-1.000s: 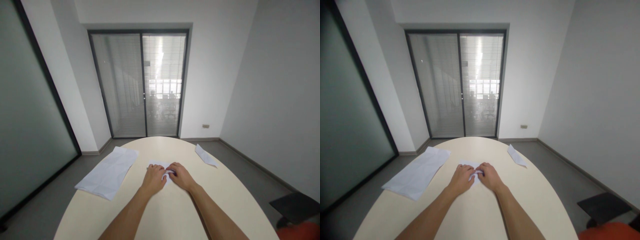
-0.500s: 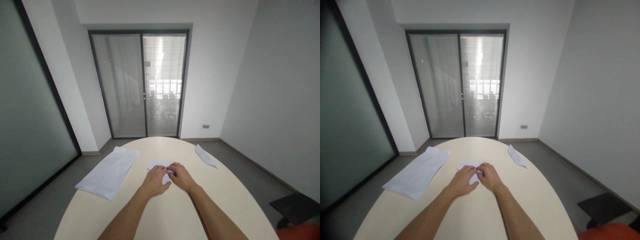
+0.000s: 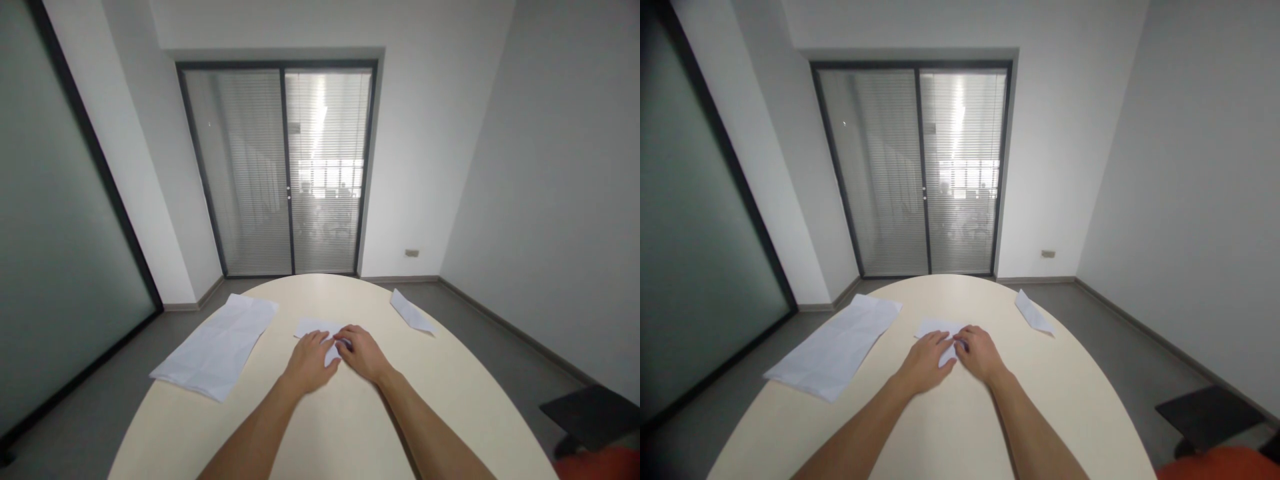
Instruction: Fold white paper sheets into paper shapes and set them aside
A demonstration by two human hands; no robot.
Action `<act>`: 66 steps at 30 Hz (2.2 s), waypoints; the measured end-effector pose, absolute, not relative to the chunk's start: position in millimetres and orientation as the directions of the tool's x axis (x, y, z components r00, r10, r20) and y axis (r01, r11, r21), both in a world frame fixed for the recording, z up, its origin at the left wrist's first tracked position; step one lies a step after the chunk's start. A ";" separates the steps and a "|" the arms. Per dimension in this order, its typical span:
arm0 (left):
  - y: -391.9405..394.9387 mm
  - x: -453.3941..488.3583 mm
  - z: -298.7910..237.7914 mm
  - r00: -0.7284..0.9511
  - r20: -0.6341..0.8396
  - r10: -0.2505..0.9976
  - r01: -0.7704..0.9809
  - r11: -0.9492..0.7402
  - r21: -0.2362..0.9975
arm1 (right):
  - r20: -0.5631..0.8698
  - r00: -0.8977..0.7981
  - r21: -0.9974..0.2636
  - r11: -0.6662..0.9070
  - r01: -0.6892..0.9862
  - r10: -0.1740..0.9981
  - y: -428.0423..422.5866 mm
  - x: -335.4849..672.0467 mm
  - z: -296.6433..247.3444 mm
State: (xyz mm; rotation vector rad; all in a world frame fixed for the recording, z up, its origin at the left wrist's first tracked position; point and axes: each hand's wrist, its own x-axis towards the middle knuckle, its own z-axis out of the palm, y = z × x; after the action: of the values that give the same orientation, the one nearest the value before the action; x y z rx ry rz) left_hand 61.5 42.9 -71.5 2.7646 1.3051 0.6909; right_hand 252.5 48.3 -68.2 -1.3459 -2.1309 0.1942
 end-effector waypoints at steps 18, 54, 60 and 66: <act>45.6 61.8 -77.8 0.451 0.356 0.818 0.826 -0.534 0.181 | 0.398 -0.257 -0.385 0.415 0.825 0.880 50.4 252.8 -68.1; 47.4 59.3 -76.7 0.477 0.263 0.839 0.772 -0.542 0.330 | 0.381 -0.236 -0.432 0.398 0.809 0.894 47.9 250.8 -64.4; 47.8 59.5 -77.4 0.478 0.238 0.846 0.776 -0.533 0.337 | 0.370 -0.228 -0.451 0.389 0.803 0.901 48.1 252.2 -65.2; 47.1 58.8 -76.8 0.483 0.241 0.842 0.778 -0.538 0.325 | 0.367 -0.231 -0.457 0.391 0.799 0.901 49.5 253.0 -66.4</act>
State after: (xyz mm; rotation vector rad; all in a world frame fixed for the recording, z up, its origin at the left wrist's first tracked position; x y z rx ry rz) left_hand 58.8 47.1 -76.8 2.5532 1.4089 0.5599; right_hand 253.0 49.5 -66.4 -1.4498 -2.0748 0.2299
